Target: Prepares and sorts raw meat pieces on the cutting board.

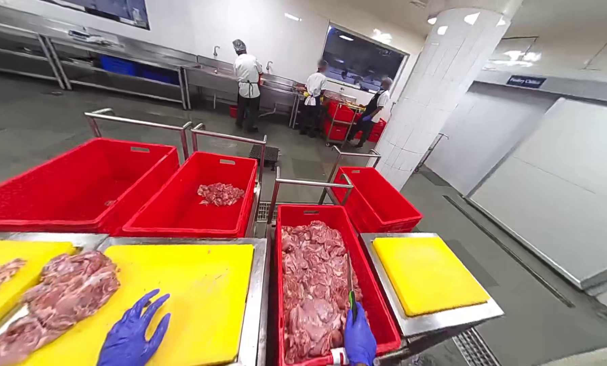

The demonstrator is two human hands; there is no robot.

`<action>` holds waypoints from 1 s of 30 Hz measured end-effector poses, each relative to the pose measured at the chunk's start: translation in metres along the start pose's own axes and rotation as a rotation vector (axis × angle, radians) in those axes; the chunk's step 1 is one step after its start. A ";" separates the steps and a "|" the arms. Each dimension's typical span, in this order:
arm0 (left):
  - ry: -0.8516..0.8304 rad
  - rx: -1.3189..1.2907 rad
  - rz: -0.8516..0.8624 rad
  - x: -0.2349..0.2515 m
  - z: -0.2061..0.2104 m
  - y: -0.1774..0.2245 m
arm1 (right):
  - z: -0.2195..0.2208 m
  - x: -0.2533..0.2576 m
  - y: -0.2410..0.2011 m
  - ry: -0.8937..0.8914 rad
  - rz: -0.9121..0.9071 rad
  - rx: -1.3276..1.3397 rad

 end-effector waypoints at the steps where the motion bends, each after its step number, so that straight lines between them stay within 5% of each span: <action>1: 0.020 0.008 0.001 -0.004 0.004 -0.003 | 0.000 -0.002 0.001 -0.023 0.015 -0.020; 30: -0.019 0.085 -0.020 0.003 0.011 0.003 | -0.005 -0.001 -0.005 -0.085 0.045 -0.074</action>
Point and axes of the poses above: each hand's wrist, its own x-axis towards the middle knuckle, its own z-axis out of the palm, y = z × x, the point moved 3 cm from there along x, towards the middle knuckle, and after that the axes turned 5 degrees about x, right-handed, at the moved point
